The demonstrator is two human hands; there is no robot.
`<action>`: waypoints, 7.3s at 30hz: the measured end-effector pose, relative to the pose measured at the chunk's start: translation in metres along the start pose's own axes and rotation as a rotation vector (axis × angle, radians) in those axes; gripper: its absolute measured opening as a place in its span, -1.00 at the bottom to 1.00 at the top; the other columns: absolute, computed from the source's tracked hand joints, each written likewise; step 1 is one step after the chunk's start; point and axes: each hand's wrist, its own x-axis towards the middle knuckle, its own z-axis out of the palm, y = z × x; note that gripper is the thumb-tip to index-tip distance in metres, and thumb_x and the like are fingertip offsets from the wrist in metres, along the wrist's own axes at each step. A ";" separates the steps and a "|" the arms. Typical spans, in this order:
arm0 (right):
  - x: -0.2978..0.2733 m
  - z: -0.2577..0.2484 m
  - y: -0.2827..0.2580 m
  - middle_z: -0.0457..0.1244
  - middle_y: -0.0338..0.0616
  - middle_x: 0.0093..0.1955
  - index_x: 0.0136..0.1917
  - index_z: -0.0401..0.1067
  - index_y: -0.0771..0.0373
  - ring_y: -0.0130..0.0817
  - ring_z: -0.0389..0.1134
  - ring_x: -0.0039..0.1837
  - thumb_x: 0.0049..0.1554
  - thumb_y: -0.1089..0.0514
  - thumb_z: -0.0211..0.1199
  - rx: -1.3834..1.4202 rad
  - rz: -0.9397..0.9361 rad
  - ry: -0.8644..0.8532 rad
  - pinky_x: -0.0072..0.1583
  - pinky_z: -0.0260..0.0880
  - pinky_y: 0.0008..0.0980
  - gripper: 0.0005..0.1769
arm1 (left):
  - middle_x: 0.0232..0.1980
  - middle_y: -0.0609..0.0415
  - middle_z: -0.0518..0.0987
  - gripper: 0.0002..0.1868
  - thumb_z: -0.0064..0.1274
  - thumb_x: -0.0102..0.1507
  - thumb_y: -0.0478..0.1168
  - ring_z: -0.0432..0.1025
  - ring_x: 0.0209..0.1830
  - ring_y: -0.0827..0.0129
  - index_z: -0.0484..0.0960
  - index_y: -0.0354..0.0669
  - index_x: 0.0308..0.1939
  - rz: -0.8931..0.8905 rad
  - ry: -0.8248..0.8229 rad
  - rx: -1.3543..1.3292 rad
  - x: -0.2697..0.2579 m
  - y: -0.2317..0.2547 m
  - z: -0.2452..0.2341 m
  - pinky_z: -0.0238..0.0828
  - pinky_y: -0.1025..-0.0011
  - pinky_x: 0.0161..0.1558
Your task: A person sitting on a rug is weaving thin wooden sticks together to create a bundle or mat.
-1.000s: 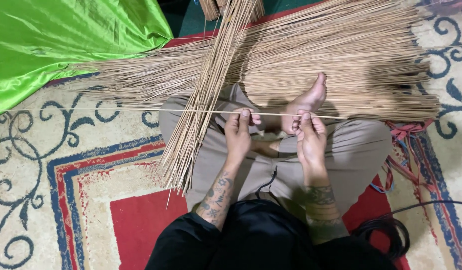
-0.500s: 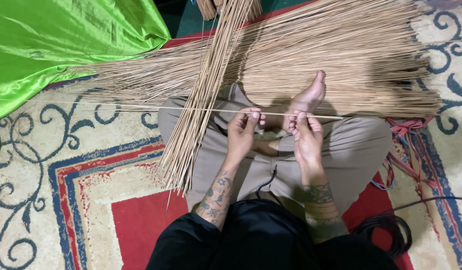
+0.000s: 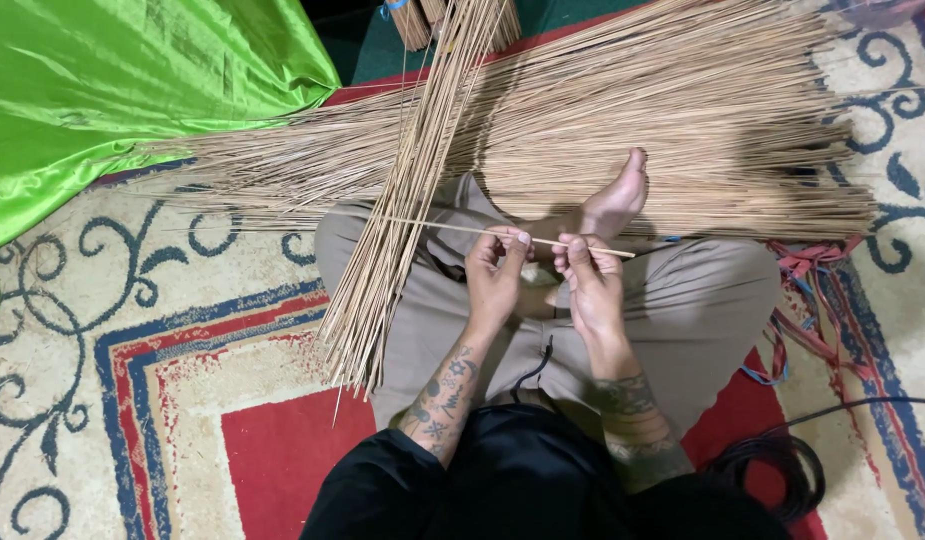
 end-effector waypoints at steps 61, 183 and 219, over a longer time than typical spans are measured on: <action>0.109 -0.060 0.114 0.43 0.11 -0.01 0.17 0.52 0.26 -0.43 0.51 -0.15 0.26 0.21 0.18 -0.478 0.307 -0.030 -0.16 0.57 -0.59 -0.76 | -0.11 -0.02 0.43 -0.61 0.30 0.16 -0.26 0.39 -0.15 0.02 0.63 -0.18 0.06 0.443 0.315 1.141 0.041 -0.008 -0.114 0.34 0.14 -0.12; 0.126 0.156 -0.144 -0.01 -0.38 -0.48 -0.20 0.21 0.12 -0.57 -0.04 -0.50 0.37 0.04 0.15 -0.153 -0.563 -0.431 -0.43 0.06 -0.51 -0.69 | -0.36 0.19 0.60 -0.80 0.21 0.26 -0.28 0.39 -0.46 0.53 0.58 -0.17 -0.06 0.078 -0.308 0.294 0.125 -0.107 0.013 0.37 0.51 -0.36; 0.208 0.142 -0.077 0.06 -0.47 -0.45 0.04 0.26 0.16 -0.60 0.06 -0.52 0.33 -0.06 0.13 -0.094 0.147 -0.041 -0.48 0.15 -0.59 -0.74 | -0.43 -0.16 0.60 -0.77 0.03 0.28 -0.20 0.54 -0.51 -0.03 0.47 -0.33 -0.13 -0.038 -0.261 0.762 0.023 -0.007 -0.063 0.45 0.10 -0.47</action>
